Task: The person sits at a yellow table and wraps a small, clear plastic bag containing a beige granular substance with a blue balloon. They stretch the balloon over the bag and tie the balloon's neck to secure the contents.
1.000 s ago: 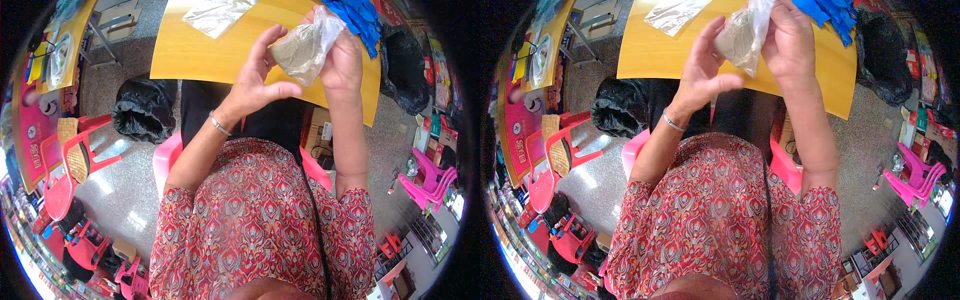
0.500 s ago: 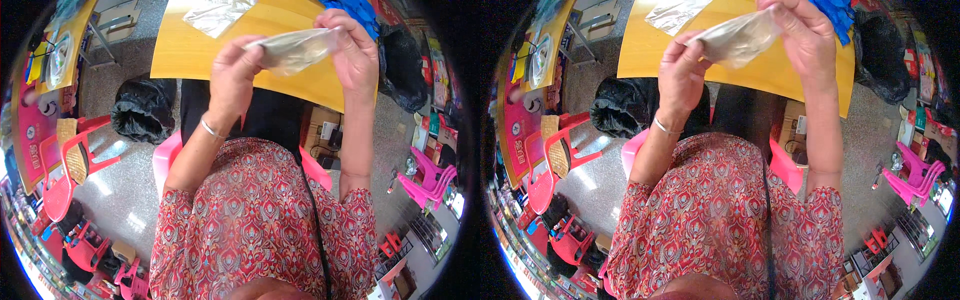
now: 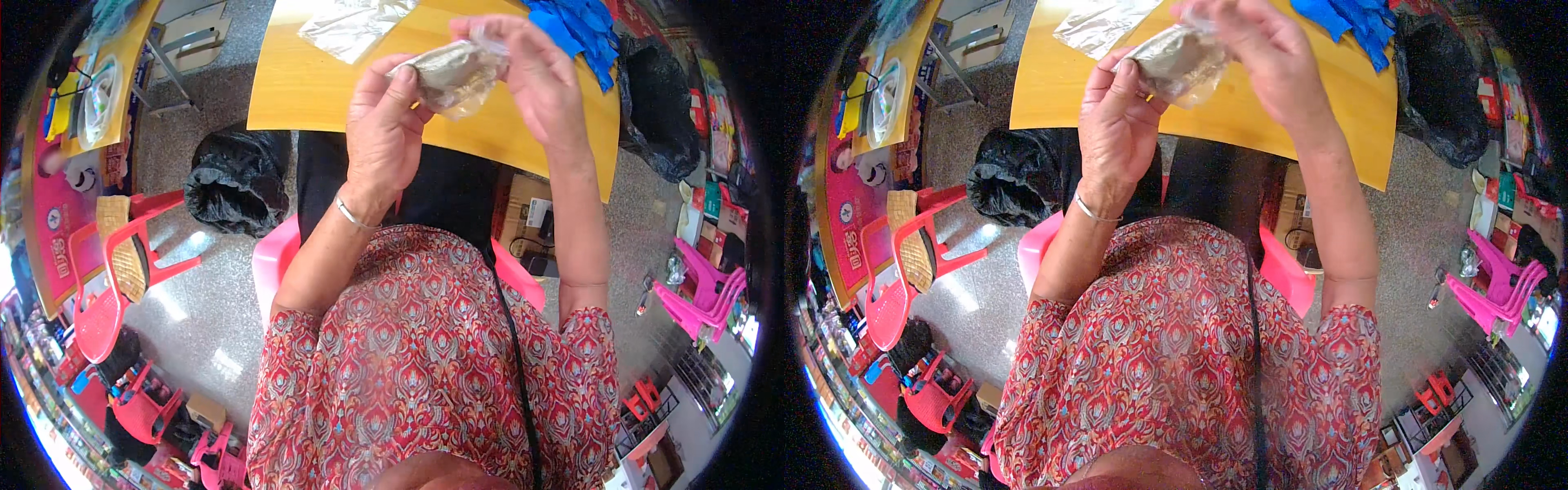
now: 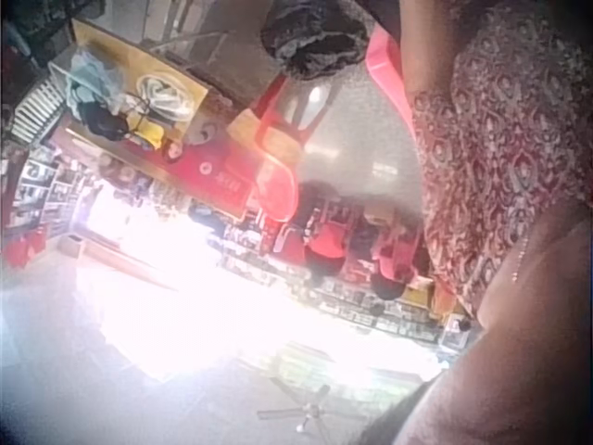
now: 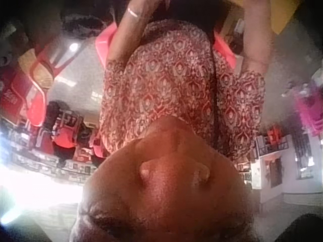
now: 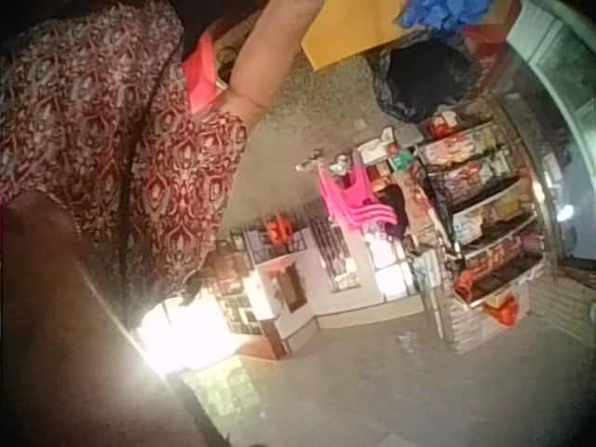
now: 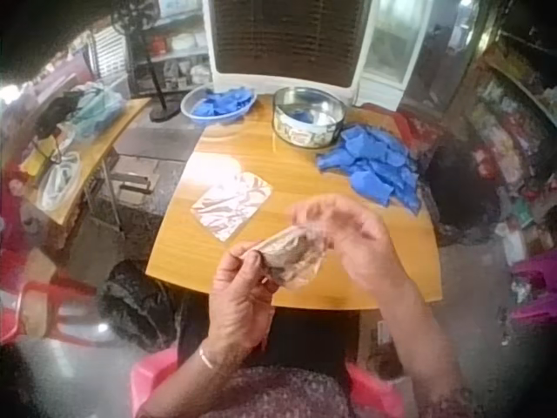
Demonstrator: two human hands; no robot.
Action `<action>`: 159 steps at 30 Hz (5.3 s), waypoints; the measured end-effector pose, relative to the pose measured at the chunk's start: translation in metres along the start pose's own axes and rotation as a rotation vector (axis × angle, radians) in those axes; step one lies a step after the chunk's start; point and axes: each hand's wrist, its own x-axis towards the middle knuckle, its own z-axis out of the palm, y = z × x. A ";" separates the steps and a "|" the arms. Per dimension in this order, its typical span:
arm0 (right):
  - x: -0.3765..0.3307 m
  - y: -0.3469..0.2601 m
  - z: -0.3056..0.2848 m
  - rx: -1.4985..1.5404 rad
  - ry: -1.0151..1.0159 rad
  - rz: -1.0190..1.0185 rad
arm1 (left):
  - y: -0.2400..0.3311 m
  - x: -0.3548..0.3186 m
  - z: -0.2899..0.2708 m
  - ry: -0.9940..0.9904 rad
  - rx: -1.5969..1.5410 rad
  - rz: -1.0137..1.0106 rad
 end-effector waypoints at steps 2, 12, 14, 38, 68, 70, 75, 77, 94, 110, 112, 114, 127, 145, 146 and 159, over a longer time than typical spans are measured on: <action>0.000 -0.002 0.001 -0.038 0.061 0.019 | 0.004 0.000 0.003 0.054 -0.046 0.000; -0.004 -0.002 0.005 -0.447 0.037 -0.046 | -0.005 0.008 -0.005 -0.007 -0.013 -0.097; 0.009 -0.002 -0.002 -0.506 0.025 -0.078 | -0.004 0.011 -0.009 -0.033 -0.029 -0.047; 0.001 0.001 0.018 -0.097 0.143 0.218 | 0.009 0.008 -0.007 -0.175 0.377 -0.125; -0.022 0.042 -0.002 -0.151 0.185 0.144 | 0.005 0.005 0.001 -0.005 0.220 -0.157; -0.023 0.037 0.002 -0.175 0.193 0.109 | 0.005 0.005 0.000 0.001 0.222 -0.144; -0.026 0.041 -0.001 -0.337 0.222 0.212 | -0.004 0.009 -0.002 0.053 0.249 0.011; -0.027 0.044 -0.003 -0.293 0.157 0.226 | -0.008 0.010 -0.005 0.104 0.237 0.026; -0.040 0.067 0.003 0.074 0.194 0.193 | 0.005 0.001 0.008 0.006 0.500 0.011; -0.032 0.072 -0.021 0.181 0.354 0.198 | -0.007 0.005 0.008 -0.094 0.643 -0.014; -0.032 0.073 -0.024 0.174 0.392 0.223 | -0.006 0.006 0.000 -0.069 0.522 -0.259; -0.033 0.070 -0.021 0.180 0.405 0.206 | -0.009 0.005 -0.003 -0.014 0.420 -0.349; -0.040 0.068 -0.016 0.325 0.367 0.146 | -0.026 -0.001 0.004 0.094 0.176 -0.203; -0.042 0.061 -0.035 -0.127 0.401 0.093 | -0.023 0.004 -0.002 0.090 0.262 -0.172; -0.042 0.056 -0.036 -0.295 0.386 0.065 | -0.022 0.005 -0.006 0.072 0.288 -0.174; -0.012 0.044 -0.042 -0.485 -0.015 0.243 | -0.022 0.000 -0.011 0.047 0.347 -0.165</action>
